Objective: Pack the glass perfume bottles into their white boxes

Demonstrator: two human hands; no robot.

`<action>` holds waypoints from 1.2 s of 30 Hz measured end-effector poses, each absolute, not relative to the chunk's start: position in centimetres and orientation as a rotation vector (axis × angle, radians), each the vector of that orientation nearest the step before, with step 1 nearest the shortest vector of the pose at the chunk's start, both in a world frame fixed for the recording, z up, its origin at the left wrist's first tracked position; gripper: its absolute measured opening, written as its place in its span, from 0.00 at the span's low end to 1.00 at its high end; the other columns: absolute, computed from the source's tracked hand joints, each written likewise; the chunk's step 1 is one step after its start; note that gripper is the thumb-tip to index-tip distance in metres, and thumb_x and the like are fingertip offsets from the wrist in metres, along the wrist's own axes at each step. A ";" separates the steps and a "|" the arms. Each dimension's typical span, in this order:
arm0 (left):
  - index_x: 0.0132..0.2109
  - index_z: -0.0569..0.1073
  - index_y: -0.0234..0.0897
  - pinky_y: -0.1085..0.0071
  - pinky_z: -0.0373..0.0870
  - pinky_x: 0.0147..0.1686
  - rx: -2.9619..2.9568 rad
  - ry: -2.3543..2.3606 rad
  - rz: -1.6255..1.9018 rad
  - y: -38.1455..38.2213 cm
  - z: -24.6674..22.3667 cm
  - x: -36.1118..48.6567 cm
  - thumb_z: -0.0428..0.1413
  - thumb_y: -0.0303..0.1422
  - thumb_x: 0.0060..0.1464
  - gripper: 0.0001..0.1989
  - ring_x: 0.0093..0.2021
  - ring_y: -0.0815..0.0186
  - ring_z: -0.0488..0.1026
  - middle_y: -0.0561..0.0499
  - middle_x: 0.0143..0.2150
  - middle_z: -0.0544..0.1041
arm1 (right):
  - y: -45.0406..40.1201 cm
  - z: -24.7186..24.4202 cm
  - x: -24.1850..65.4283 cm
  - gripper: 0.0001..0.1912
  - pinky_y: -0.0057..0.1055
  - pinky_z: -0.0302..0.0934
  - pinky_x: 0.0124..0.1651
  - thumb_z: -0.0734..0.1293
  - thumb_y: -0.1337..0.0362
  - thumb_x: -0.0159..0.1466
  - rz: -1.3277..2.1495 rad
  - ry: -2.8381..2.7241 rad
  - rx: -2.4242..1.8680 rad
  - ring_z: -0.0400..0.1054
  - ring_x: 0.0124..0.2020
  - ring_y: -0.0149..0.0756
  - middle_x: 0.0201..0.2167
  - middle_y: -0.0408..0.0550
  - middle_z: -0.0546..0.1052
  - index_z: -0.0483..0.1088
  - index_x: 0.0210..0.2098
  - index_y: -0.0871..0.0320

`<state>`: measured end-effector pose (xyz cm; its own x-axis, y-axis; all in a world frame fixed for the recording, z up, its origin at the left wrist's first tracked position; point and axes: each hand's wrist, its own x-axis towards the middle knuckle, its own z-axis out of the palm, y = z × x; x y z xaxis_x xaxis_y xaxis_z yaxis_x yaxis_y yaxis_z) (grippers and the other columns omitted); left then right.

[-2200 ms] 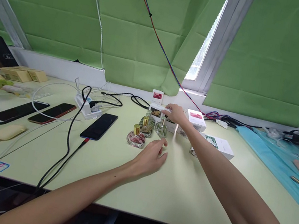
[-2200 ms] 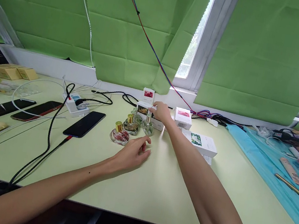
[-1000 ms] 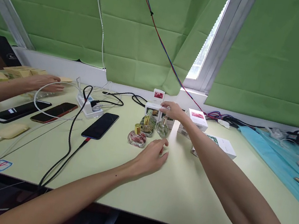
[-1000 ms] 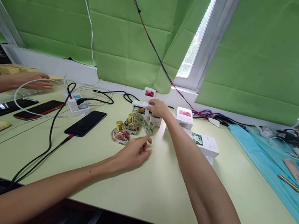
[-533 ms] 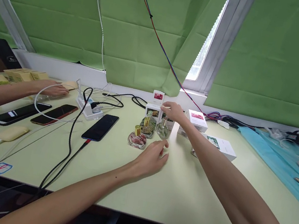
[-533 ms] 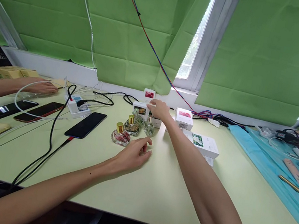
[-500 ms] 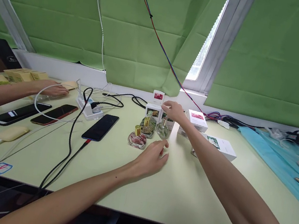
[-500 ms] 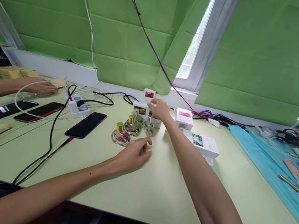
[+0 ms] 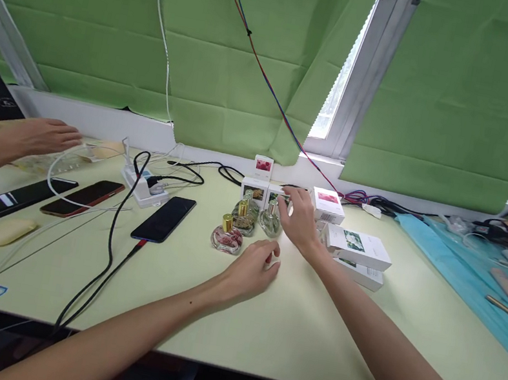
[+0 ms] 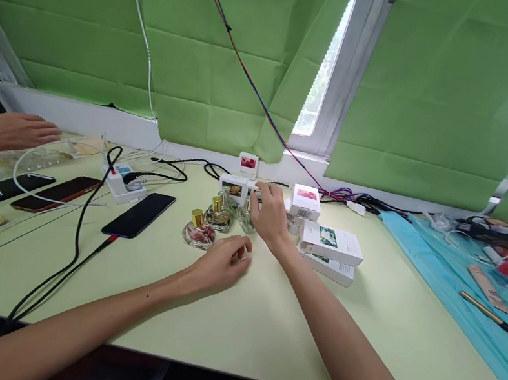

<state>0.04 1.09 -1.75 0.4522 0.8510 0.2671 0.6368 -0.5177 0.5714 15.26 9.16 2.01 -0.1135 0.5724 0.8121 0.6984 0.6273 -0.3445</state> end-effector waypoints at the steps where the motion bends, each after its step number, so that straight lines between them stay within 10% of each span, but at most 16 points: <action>1: 0.41 0.69 0.37 0.68 0.59 0.33 2.323 1.256 0.754 1.1 -1.7 0.1 0.52 0.31 0.59 0.04 0.33 0.64 0.67 0.50 0.34 0.71 | 8.7 1.6 15.3 0.14 0.44 0.66 0.52 0.61 0.64 0.71 -0.143 -1.803 -1.031 0.69 0.49 0.48 0.45 0.59 0.75 0.70 0.52 0.61; 13: 0.30 0.65 0.38 0.68 0.60 0.31 2.368 1.147 0.819 1.5 -1.9 0.1 0.51 0.29 0.60 0.08 0.31 0.65 0.66 0.50 0.32 0.70 | 7.2 -1.8 14.9 0.31 0.46 0.70 0.50 0.64 0.63 0.70 0.026 -1.953 -1.162 0.70 0.50 0.50 0.53 0.60 0.71 0.55 0.70 0.55; 36: 0.30 0.68 0.37 0.66 0.61 0.32 2.421 1.162 0.800 1.7 -2.2 0.2 0.51 0.30 0.60 0.08 0.32 0.63 0.68 0.48 0.31 0.71 | 6.1 -1.3 15.6 0.34 0.40 0.67 0.50 0.61 0.72 0.68 0.232 -2.009 -1.306 0.72 0.46 0.45 0.45 0.55 0.78 0.52 0.72 0.55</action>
<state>0.16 1.70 -2.16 0.5073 0.7914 0.3410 0.6011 -0.6086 0.5181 15.56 6.09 -1.26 -0.2294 0.8533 0.4682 0.7242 0.4711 -0.5037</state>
